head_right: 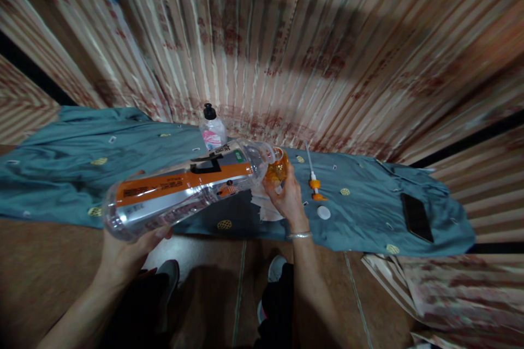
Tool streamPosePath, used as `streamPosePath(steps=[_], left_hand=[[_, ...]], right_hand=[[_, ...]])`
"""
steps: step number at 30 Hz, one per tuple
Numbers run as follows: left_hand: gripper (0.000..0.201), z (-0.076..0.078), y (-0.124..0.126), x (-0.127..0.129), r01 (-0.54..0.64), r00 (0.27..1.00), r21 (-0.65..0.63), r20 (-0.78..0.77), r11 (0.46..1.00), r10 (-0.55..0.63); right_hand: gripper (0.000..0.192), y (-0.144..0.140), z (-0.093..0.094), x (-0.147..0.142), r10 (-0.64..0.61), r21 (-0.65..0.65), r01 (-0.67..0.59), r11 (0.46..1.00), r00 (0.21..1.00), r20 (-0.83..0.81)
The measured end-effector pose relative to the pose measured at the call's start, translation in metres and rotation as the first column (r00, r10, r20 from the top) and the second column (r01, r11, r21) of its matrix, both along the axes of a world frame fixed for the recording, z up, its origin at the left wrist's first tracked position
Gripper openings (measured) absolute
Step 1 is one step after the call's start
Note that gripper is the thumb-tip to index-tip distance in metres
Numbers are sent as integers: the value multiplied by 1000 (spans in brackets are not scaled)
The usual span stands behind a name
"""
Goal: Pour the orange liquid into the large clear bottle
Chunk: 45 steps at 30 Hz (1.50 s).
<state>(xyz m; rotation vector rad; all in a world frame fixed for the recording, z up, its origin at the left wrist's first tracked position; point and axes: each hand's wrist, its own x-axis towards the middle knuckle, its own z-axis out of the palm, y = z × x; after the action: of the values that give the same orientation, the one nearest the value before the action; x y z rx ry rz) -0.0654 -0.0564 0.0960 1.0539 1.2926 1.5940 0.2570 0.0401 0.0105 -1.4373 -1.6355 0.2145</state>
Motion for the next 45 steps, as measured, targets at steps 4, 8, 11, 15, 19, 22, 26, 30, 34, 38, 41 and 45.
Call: streamPosePath(steps=[4, 8, 11, 15, 19, 22, 26, 30, 34, 38, 41, 45], left_hand=[[84, -2, -1, -1, 9, 1000, 1, 24, 1000, -9], [83, -3, -1, 0, -1, 999, 10, 42, 1000, 0], [82, -3, 0, 0, -9, 1000, 10, 20, 1000, 9], [87, -3, 0, 1, -19, 999, 4, 30, 1000, 19], [92, -1, 0, 2, -24, 999, 12, 42, 1000, 24], [95, 3, 0, 3, -16, 999, 4, 37, 1000, 16], [95, 5, -1, 4, -24, 998, -2, 56, 1000, 24], [98, 1, -2, 3, -25, 999, 13, 48, 1000, 24], [96, -4, -2, 2, -32, 999, 21, 26, 999, 31], [95, -3, -1, 4, -42, 998, 30, 52, 999, 41], [92, -2, -1, 4, -50, 996, 36, 79, 998, 47], [94, -2, 0, 4, -42, 996, 37, 83, 998, 39]], right_hand=[[81, 0, -1, 0, 8, 0, -8, 1000, 1000, -11], [83, 0, -1, 0, 8, 2, -8, 1000, 1000, 0], [85, 0, -2, 1, 7, -1, -7, 1000, 1000, 6], [83, 0, -2, 0, -8, 2, 8, 1000, 1000, -5], [83, 0, -1, 0, -8, -12, 8, 1000, 1000, -22], [87, 0, -1, 0, 6, -22, -6, 1000, 1000, -27], [88, 0, -2, 1, 3, -10, -3, 1000, 1000, -24], [87, 0, -4, 2, 6, -16, -7, 1000, 1000, -29], [90, 0, -3, 2, 11, -41, -12, 999, 1000, -15], [88, 0, 0, 3, 6, -39, -6, 999, 1000, 6], [88, -1, 1, 3, 10, -40, -10, 999, 1000, 3], [88, 0, -1, 2, 3, -34, -4, 999, 1000, -15]])
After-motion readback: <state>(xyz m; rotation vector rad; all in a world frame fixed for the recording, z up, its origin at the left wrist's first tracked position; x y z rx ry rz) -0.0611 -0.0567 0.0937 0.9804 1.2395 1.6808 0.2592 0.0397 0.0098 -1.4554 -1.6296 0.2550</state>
